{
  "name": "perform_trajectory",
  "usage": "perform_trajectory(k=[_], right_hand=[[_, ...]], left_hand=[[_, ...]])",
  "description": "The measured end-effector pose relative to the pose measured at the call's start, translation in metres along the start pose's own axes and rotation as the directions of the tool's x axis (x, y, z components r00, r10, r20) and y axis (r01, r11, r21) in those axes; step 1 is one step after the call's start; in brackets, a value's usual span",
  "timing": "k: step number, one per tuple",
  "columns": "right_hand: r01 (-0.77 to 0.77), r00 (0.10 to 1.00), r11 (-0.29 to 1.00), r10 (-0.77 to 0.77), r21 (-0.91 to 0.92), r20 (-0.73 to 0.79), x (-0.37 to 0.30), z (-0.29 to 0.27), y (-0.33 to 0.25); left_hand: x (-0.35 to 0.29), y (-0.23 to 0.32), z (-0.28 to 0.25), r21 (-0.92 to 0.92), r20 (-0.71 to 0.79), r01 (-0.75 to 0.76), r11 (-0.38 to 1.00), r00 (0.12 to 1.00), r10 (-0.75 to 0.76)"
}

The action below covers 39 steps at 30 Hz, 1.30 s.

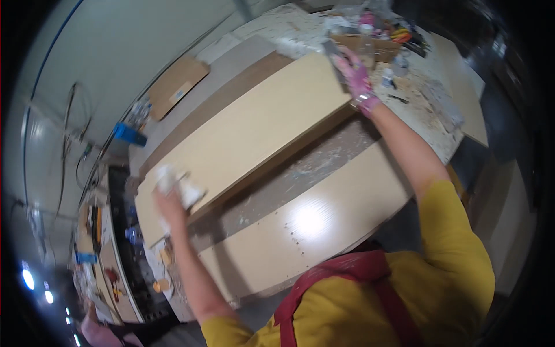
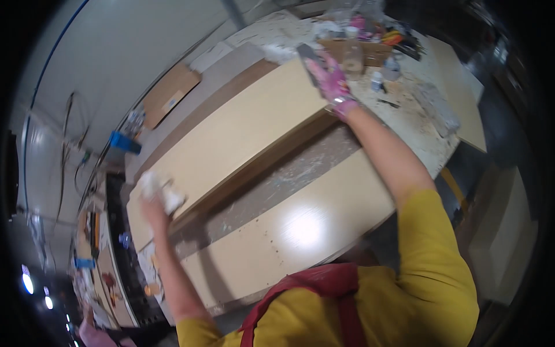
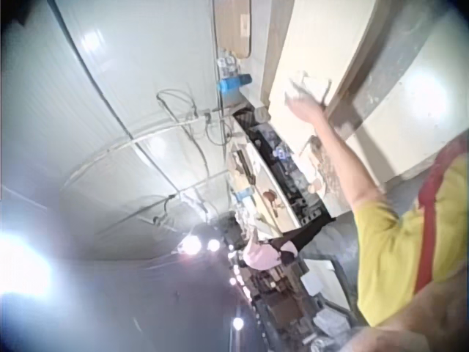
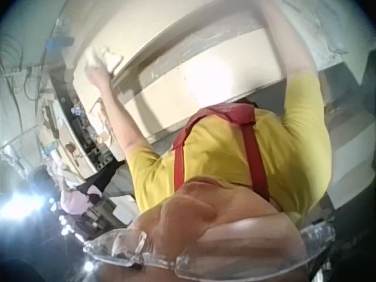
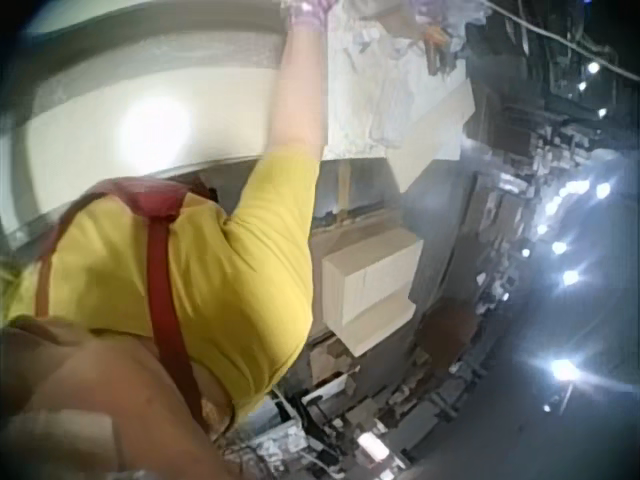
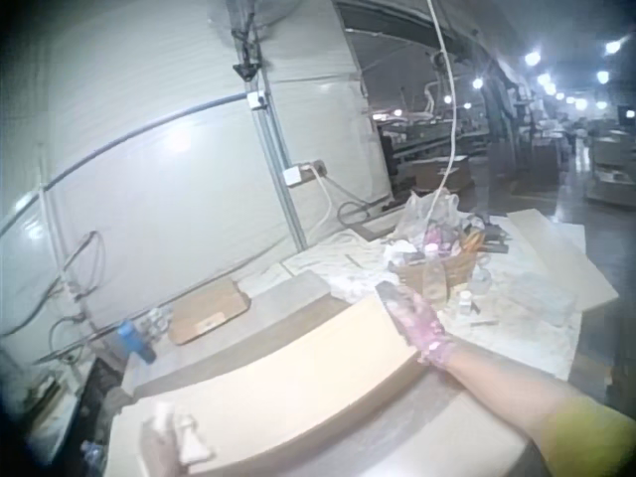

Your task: The person sands a light-colored wooden board with a sanding block, wipes it with a cloth, and applies a liquid finish. They then cut a small piece of wood with scissors and apply a substance to the board's edge with a sponge.

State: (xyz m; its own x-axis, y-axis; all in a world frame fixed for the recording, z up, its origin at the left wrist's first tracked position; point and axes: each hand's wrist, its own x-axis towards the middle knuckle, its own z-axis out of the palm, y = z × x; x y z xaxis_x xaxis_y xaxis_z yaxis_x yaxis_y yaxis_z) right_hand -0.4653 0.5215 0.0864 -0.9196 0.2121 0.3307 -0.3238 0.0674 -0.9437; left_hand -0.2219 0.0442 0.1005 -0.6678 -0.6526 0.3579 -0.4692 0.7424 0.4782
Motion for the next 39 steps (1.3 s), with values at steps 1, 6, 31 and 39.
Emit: perform_trajectory(k=[1, 6, 31, 39], right_hand=[[0.116, 0.991, 0.992, -0.113, -0.048, 0.071, -0.011, 0.003, 0.001], [0.163, 0.982, 0.984, -0.155, -0.077, 0.103, -0.037, 0.005, -0.014], [-0.255, 0.957, 0.95, 0.275, 0.18, -0.096, -0.13, -0.164, 0.008], [-0.257, 0.966, 0.966, 0.257, -0.023, 0.032, -0.215, -0.226, 0.087]], left_hand=[[0.014, -0.019, 0.03, 0.103, 0.129, -0.189, 0.976, 0.976, 0.176], [-0.1, 0.217, 0.074, -0.287, 0.416, -0.777, 0.56, 0.426, 0.804], [-0.131, -0.102, -0.068, -0.226, 0.097, 0.174, 0.959, 0.983, -0.155], [-0.164, -0.202, -0.083, -0.019, -0.145, 0.473, 0.881, 0.87, -0.471]])
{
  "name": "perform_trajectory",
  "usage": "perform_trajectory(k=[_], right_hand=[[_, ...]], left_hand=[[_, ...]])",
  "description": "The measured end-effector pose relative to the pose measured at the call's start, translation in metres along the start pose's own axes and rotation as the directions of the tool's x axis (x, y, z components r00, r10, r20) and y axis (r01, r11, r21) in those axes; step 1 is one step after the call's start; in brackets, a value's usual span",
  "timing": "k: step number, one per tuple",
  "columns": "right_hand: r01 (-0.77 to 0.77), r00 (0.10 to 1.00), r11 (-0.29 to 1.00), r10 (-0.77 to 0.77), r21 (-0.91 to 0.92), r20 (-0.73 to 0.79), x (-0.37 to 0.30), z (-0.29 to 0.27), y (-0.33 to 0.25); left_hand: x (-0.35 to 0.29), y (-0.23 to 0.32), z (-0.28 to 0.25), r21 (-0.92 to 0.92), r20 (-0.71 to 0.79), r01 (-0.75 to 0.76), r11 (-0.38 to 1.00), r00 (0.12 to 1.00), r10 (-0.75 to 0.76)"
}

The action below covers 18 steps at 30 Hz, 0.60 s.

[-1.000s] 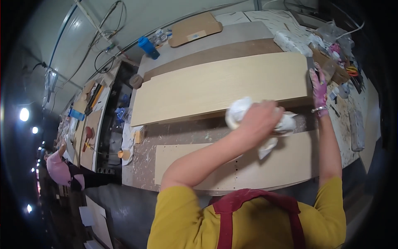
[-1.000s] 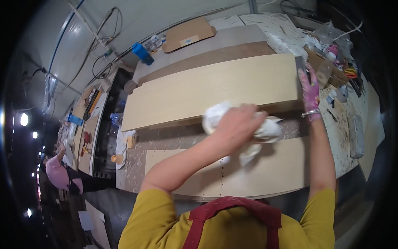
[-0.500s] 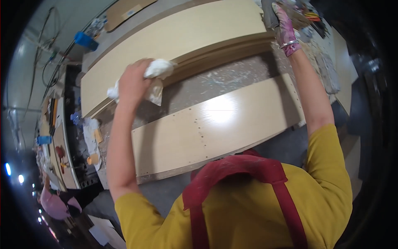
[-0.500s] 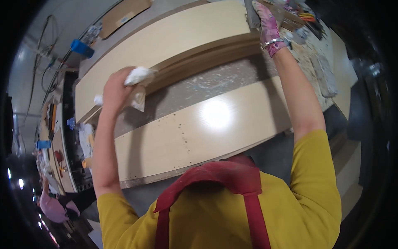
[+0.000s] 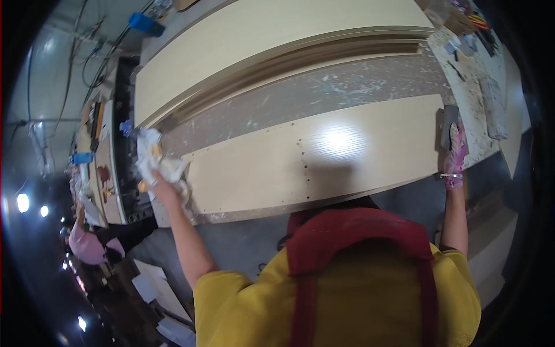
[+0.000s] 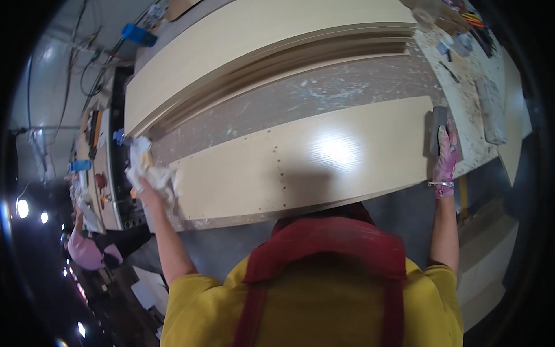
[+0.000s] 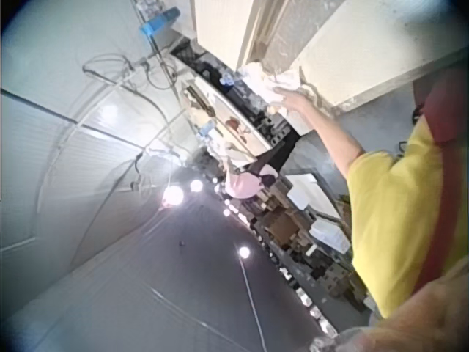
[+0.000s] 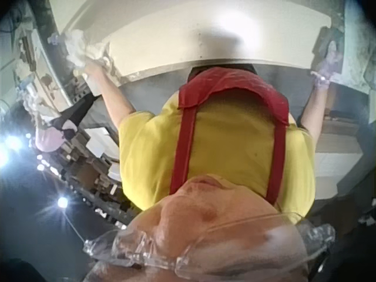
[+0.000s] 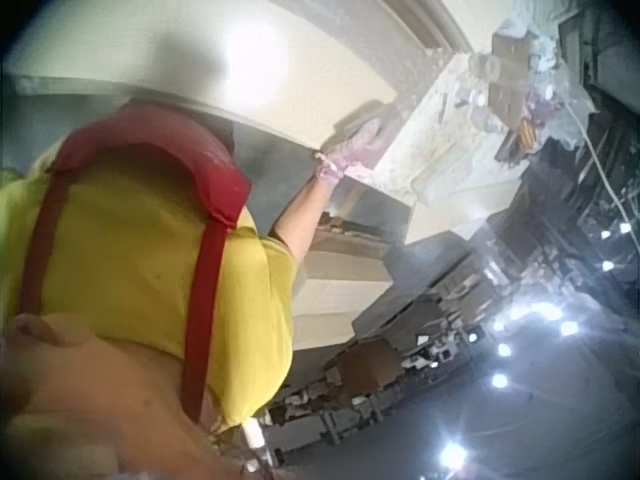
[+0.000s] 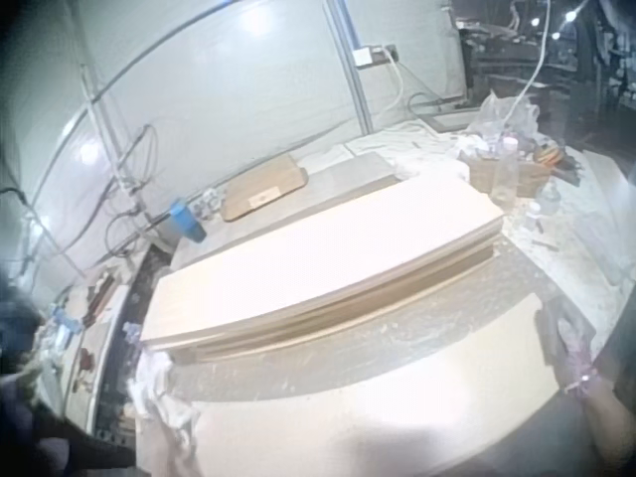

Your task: The person sands a light-colored wooden board with a sanding block, wipes it with a cloth, and applies a liquid finish. They then cut a small piece of wood with scissors and apply a substance to the board's edge with a sponge.

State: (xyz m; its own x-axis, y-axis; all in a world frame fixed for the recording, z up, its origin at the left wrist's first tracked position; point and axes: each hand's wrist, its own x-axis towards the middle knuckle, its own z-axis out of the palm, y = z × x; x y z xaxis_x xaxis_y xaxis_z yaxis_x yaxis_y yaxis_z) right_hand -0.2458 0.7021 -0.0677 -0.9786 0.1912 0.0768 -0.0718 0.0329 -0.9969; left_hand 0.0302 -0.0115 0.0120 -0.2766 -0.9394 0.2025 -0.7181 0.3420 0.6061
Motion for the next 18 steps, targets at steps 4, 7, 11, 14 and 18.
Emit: perform_trajectory(k=[4, 7, 11, 14, 18], right_hand=[[0.23, 0.957, 0.947, -0.179, -0.223, 0.228, -0.001, 0.019, -0.007], [0.263, 0.935, 0.946, -0.201, -0.191, 0.293, 0.002, 0.013, -0.007], [0.23, 0.922, 0.963, -0.17, -0.139, 0.347, 0.004, 0.005, -0.013], [0.254, 0.896, 0.961, -0.189, -0.113, 0.402, 0.011, -0.001, -0.002], [0.295, 0.888, 0.947, -0.223, -0.128, 0.402, 0.013, -0.004, 0.001]], left_hand=[[-0.088, 0.069, 0.099, 0.291, 0.275, -0.351, 0.89, 0.922, 0.273], [-0.16, 0.135, 0.1, -0.125, 0.52, -0.767, 0.63, 0.49, 0.7], [-0.152, 0.181, 0.084, -0.025, 0.643, -0.379, 0.925, 0.702, 0.305], [-0.148, 0.163, 0.119, 0.082, 0.568, -0.437, 0.896, 0.759, 0.319], [-0.219, 0.18, 0.145, -0.035, 0.437, -0.717, 0.696, 0.615, 0.656]])
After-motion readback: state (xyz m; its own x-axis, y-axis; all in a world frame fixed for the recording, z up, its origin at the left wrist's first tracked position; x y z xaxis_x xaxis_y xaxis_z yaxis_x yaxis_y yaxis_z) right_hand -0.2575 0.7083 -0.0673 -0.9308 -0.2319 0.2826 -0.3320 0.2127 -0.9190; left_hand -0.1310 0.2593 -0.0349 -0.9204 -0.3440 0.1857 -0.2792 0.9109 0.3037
